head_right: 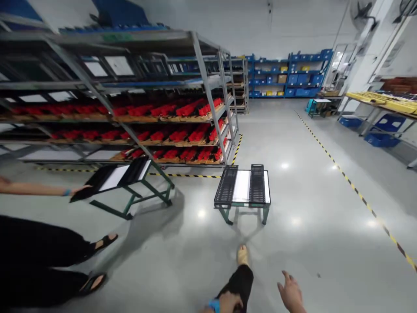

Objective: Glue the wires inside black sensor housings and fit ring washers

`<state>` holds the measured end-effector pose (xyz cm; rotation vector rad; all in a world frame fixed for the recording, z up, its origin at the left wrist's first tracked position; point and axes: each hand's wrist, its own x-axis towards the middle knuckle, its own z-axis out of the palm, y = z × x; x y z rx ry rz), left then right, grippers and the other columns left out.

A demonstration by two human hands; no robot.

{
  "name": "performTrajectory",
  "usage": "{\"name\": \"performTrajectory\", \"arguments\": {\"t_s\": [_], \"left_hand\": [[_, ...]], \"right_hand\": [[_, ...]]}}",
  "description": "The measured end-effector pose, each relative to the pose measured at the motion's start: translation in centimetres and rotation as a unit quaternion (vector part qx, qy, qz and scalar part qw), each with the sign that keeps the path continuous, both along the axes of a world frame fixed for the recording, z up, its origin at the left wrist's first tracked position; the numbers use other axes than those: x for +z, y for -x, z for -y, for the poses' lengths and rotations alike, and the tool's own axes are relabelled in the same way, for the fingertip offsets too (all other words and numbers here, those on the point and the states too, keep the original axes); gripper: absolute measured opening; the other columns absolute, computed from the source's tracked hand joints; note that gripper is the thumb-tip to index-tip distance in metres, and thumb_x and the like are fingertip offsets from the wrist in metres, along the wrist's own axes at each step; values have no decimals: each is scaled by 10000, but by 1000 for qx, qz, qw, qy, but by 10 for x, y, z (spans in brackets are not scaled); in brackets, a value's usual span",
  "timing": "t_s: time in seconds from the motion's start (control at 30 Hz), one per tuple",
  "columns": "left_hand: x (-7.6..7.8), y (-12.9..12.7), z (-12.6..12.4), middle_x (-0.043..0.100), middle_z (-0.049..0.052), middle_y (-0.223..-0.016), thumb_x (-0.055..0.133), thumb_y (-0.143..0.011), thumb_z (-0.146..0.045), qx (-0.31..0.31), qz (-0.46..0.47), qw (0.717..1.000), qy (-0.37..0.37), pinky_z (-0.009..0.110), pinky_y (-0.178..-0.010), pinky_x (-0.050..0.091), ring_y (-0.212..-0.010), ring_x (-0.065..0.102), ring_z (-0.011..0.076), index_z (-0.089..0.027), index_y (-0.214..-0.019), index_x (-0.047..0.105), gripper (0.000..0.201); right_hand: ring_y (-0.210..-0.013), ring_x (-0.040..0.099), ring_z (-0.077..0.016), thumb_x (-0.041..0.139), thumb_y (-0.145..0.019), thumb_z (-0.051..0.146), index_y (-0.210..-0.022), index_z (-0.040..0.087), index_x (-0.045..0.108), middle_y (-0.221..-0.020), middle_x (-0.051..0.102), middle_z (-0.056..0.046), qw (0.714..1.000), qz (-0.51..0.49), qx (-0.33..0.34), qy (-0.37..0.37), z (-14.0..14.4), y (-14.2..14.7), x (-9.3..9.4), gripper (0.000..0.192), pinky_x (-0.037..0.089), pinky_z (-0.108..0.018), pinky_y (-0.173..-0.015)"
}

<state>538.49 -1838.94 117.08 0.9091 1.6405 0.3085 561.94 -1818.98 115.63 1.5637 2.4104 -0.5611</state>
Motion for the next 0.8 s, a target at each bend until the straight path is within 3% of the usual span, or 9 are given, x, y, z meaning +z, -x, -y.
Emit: {"name": "performTrajectory", "arguments": {"t_s": [0.1, 0.2, 0.27, 0.37, 0.47, 0.6, 0.7, 0.8], "left_hand": [[7, 74, -38, 712, 57, -1184, 741, -926, -397, -3, -11, 1000, -1, 470, -972, 581, -1125, 684, 249, -224, -1107, 707, 253], [17, 177, -68, 696, 83, -1210, 657, -989, -412, 57, -104, 993, 13, 486, -1030, 552, -1132, 674, 250, -175, -1210, 674, 325], [23, 248, -79, 669, 87, -1259, 627, -1003, -420, 123, -163, 979, 16, 511, -1066, 528, -1182, 650, 277, -173, -1293, 642, 381], [28, 330, -78, 645, 105, -1323, 621, -1008, -421, 209, -214, 953, 44, 526, -1062, 530, -1213, 637, 283, -171, -1343, 604, 418], [26, 368, -72, 665, 102, -1289, 631, -1007, -407, 254, -210, 940, 86, 506, -1028, 555, -1168, 661, 262, -166, -1319, 615, 395], [14, 372, -81, 693, 81, -1222, 670, -986, -393, 249, -147, 948, 132, 471, -997, 574, -1124, 682, 251, -167, -1244, 658, 343], [5, 372, -105, 704, 54, -1195, 715, -954, -376, 221, -96, 960, 141, 438, -997, 571, -1130, 684, 255, -194, -1177, 693, 288], [-1, 389, -139, 697, 79, -1230, 681, -978, -386, 210, -79, 966, 126, 479, -1026, 557, -1144, 674, 251, -178, -1231, 669, 327]], "right_hand": [[-1365, 537, -316, 699, -969, 335, -1421, 240, 571, -1526, 524, -119, 999, -11, 40, -12, -60, 127, -12, 479, 500, -556, -1109], [-1499, 363, -380, 692, -968, 379, -1533, 255, 457, -1671, 328, -121, 997, -16, 72, -37, -122, 252, -19, 625, 367, -655, -1193], [-1538, 274, -408, 684, -969, 394, -1574, 271, 397, -1714, 228, -116, 996, -4, 83, -44, -156, 316, -27, 681, 297, -699, -1215], [-1563, 192, -434, 689, -962, 399, -1594, 291, 365, -1736, 165, -109, 993, 23, 112, -34, -189, 381, -43, 718, 228, -749, -1221], [-1562, 208, -444, 720, -930, 384, -1587, 305, 387, -1733, 199, -113, 988, 57, 145, -2, -209, 410, -65, 741, 263, -766, -1196], [-1588, 166, -412, 678, -925, 387, -1624, 326, 313, -1753, 158, -89, 982, 77, 173, 9, -242, 412, -86, 790, 299, -724, -1195], [-1596, 172, -384, 627, -903, 435, -1645, 340, 249, -1753, 166, -68, 982, 92, 166, 9, -291, 403, -87, 839, 321, -700, -1191], [-1570, 237, -420, 627, -888, 489, -1639, 348, 271, -1743, 203, -89, 983, 116, 142, 0, -363, 400, -73, 843, 282, -750, -1176]]}}
